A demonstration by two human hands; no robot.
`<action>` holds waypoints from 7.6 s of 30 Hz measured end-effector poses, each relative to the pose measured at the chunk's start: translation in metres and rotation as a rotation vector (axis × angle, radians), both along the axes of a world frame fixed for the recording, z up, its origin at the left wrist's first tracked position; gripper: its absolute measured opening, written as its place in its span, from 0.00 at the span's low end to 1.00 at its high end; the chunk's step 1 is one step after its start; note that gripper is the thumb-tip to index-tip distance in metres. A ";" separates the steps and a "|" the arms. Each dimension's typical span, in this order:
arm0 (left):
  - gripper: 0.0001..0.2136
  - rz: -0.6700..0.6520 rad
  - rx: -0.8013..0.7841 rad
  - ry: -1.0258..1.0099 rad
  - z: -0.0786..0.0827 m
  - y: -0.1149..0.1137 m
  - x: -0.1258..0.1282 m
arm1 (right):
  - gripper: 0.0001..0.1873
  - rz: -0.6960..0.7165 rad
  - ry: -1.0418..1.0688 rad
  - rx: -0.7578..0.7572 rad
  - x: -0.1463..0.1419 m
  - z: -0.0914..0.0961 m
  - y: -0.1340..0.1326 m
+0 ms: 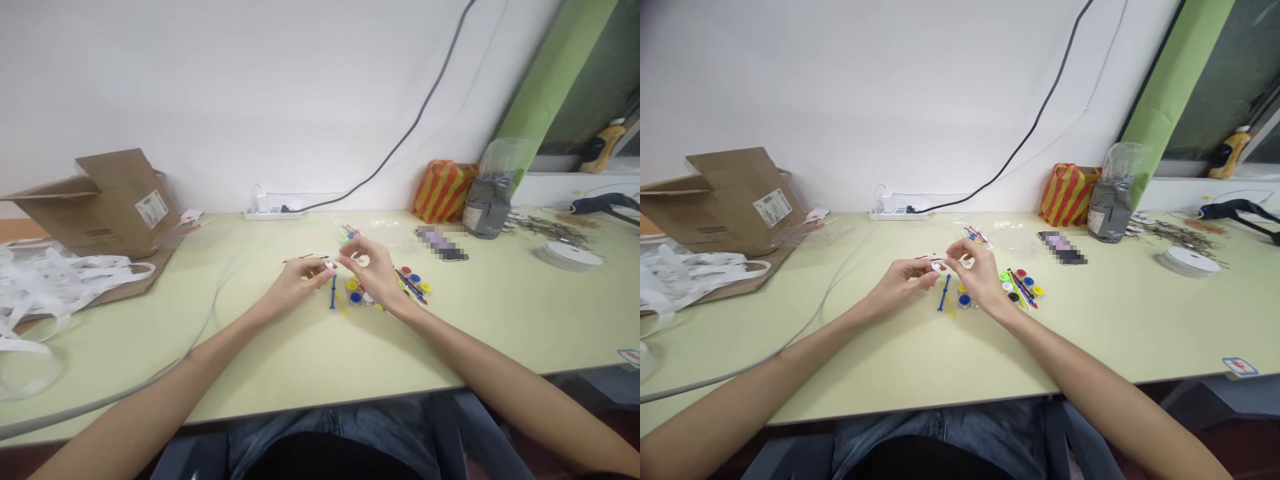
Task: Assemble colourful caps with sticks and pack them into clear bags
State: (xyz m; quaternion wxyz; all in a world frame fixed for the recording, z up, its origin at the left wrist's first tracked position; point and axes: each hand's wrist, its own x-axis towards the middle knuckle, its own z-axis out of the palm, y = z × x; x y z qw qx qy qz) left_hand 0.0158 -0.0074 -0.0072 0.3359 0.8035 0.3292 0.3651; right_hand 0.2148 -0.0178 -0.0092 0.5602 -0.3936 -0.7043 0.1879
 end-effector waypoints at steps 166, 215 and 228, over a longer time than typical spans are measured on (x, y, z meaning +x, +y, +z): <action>0.09 0.175 0.498 0.388 -0.007 0.013 -0.010 | 0.05 0.105 -0.795 -0.117 0.012 -0.010 0.012; 0.17 -0.116 -0.370 -0.234 -0.005 0.000 0.006 | 0.05 0.162 0.096 -0.040 0.002 -0.003 0.002; 0.14 -0.109 -0.412 -0.321 -0.004 0.000 0.004 | 0.04 0.114 0.029 0.102 -0.001 0.002 -0.006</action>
